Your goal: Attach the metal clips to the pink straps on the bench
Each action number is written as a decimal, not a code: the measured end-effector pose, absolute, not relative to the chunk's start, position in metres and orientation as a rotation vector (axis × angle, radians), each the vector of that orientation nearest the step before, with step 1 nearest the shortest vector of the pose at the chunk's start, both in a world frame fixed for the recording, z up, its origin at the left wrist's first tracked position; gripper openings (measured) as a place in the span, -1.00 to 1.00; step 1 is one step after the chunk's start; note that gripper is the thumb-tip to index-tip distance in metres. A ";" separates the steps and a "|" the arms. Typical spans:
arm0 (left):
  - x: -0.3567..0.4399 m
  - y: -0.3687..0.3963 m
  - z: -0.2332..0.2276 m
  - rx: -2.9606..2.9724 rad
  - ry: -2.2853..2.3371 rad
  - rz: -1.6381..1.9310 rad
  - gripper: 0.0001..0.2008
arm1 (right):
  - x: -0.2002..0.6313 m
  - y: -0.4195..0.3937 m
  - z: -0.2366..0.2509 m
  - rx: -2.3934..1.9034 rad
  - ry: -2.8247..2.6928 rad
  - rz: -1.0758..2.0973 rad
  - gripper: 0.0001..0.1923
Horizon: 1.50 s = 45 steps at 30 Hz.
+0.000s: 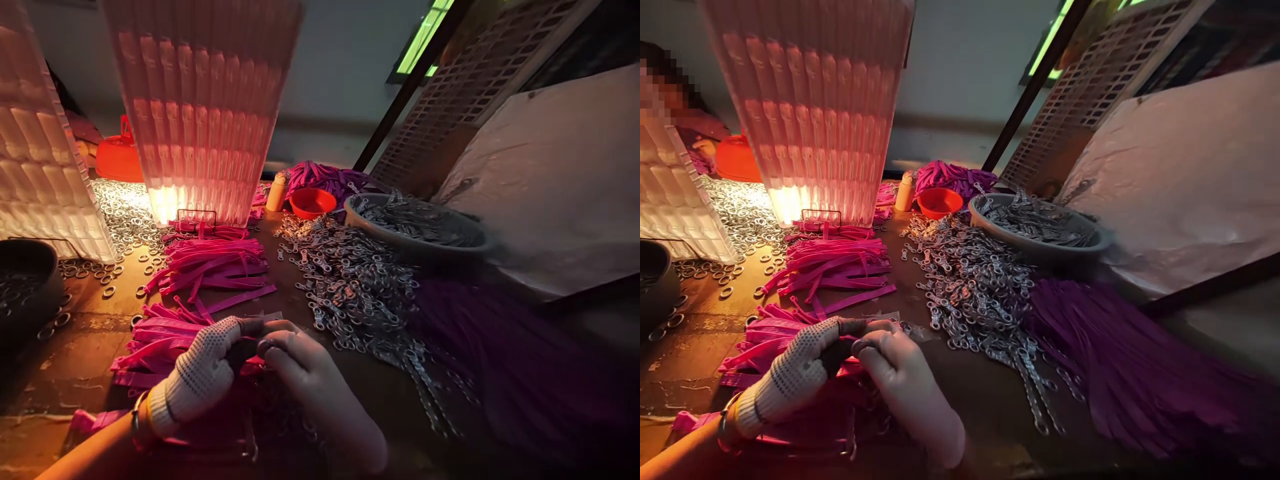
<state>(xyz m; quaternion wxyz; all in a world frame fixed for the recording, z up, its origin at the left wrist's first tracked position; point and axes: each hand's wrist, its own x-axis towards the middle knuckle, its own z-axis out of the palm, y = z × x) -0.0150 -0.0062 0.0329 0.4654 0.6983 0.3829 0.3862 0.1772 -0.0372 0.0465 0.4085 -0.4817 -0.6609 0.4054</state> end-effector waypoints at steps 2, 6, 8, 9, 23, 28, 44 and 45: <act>-0.020 -0.013 0.025 1.669 0.963 0.880 -0.69 | 0.171 -0.046 0.043 -1.194 -1.641 0.957 -0.83; -0.032 -0.024 0.018 1.275 1.055 0.826 -0.70 | 0.163 -0.053 0.030 -1.201 -1.725 0.756 -0.82; -0.035 -0.029 0.020 1.124 1.045 0.839 -0.62 | 0.157 -0.056 0.027 -1.241 -1.812 0.718 -0.79; -0.035 -0.032 0.022 1.088 1.029 0.846 -0.58 | 0.153 -0.058 0.026 -1.258 -1.855 0.683 -0.78; -0.037 -0.053 0.036 1.276 1.113 0.765 -0.61 | 0.132 -0.077 0.013 -1.338 -2.185 -0.298 -0.68; -0.038 -0.055 0.033 1.188 1.100 0.705 -0.57 | 0.132 -0.076 0.009 -1.317 -2.210 -0.279 -0.68; -0.031 -0.046 0.018 1.823 1.194 0.727 -0.86 | 0.142 -0.067 0.013 -1.384 -2.209 -0.169 -0.74; -0.031 -0.044 0.017 1.854 1.199 0.712 -0.86 | 0.143 -0.065 0.014 -1.406 -2.190 -0.150 -0.75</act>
